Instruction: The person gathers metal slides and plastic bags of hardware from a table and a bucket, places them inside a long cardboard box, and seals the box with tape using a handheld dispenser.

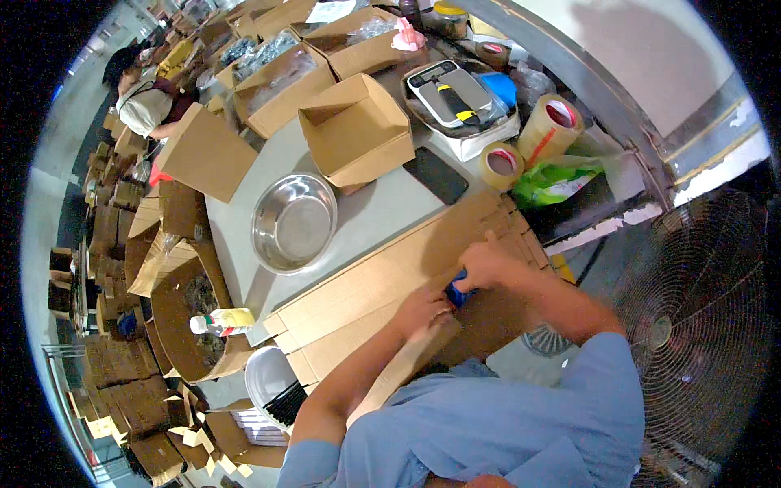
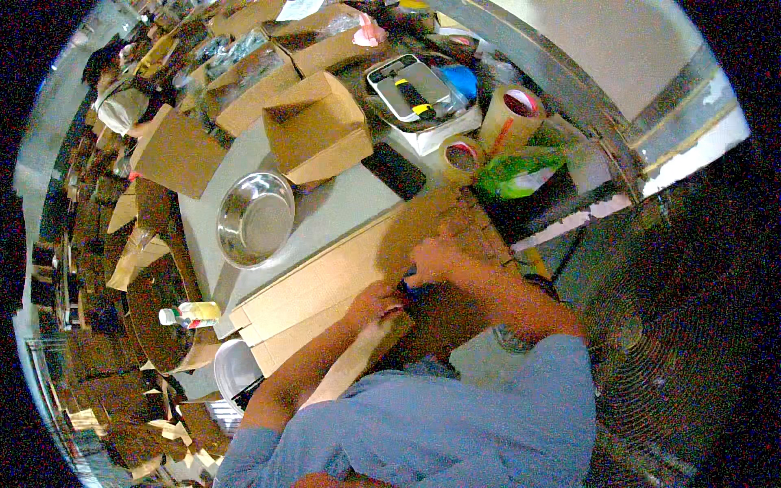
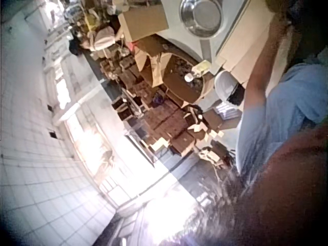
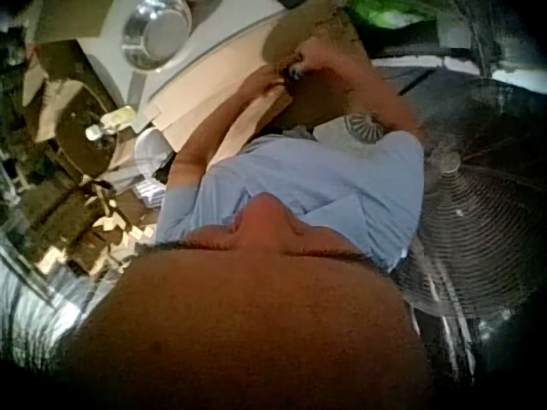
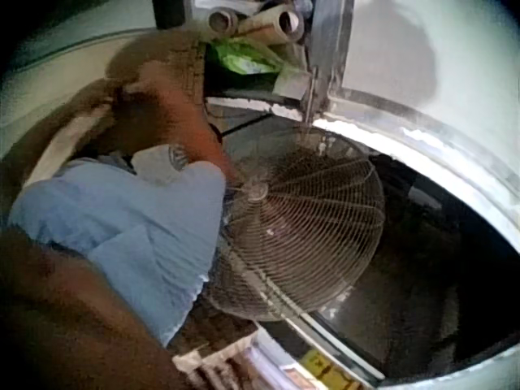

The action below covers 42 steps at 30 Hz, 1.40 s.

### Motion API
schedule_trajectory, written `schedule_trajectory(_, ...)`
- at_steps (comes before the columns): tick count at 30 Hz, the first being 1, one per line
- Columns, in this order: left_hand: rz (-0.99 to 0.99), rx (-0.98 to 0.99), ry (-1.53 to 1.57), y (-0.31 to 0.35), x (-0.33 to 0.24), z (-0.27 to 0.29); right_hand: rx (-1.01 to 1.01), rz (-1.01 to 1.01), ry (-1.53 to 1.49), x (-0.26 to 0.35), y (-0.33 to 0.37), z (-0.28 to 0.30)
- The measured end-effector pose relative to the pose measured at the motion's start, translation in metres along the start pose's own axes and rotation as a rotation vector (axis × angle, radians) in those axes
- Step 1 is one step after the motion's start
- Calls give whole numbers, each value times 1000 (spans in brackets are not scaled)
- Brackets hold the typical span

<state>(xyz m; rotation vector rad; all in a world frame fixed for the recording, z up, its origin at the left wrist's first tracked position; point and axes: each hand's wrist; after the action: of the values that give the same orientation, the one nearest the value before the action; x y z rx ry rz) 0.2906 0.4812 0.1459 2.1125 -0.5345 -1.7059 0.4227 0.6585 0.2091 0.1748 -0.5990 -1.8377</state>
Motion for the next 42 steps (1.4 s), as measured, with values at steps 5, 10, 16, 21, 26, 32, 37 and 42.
schedule_trajectory(5, -496, 19, -1367, 14, -6, -29, -62, -272, 104, 52, 17, 14)
schedule_trajectory(10, -262, -68, -1499, 9, -9, -58, -546, -451, -414, 42, 77, 2)
schedule_trajectory(16, -305, -246, -1467, 31, 17, -57, -534, -647, -188, 34, 102, -129)
schedule_trajectory(21, -58, -692, -1132, 154, 65, -34, -819, -528, -84, 87, 110, -138)
schedule_trajectory(26, 394, -1428, -890, 311, 124, 8, -838, -261, -586, 122, 65, -123)
schedule_trajectory(32, 209, -1232, -314, 336, 170, 74, -716, -314, -1204, 128, -9, -147)
schedule_trajectory(37, -68, -872, -169, 293, 137, 85, -654, -408, -1503, 157, 57, -156)
schedule_trajectory(42, -184, -472, -104, 255, 87, 61, -758, -597, -2080, 264, 219, -164)
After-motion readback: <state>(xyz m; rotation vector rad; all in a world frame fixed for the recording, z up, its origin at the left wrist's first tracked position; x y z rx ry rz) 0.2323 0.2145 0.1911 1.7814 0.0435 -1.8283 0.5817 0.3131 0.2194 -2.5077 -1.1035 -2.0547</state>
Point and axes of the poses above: each hand's wrist, its own y-axis away from the middle knuckle, its own z-axis out of the back of the hand, x = y × z, and after that the axes turned 6 degrees about y, right-handed
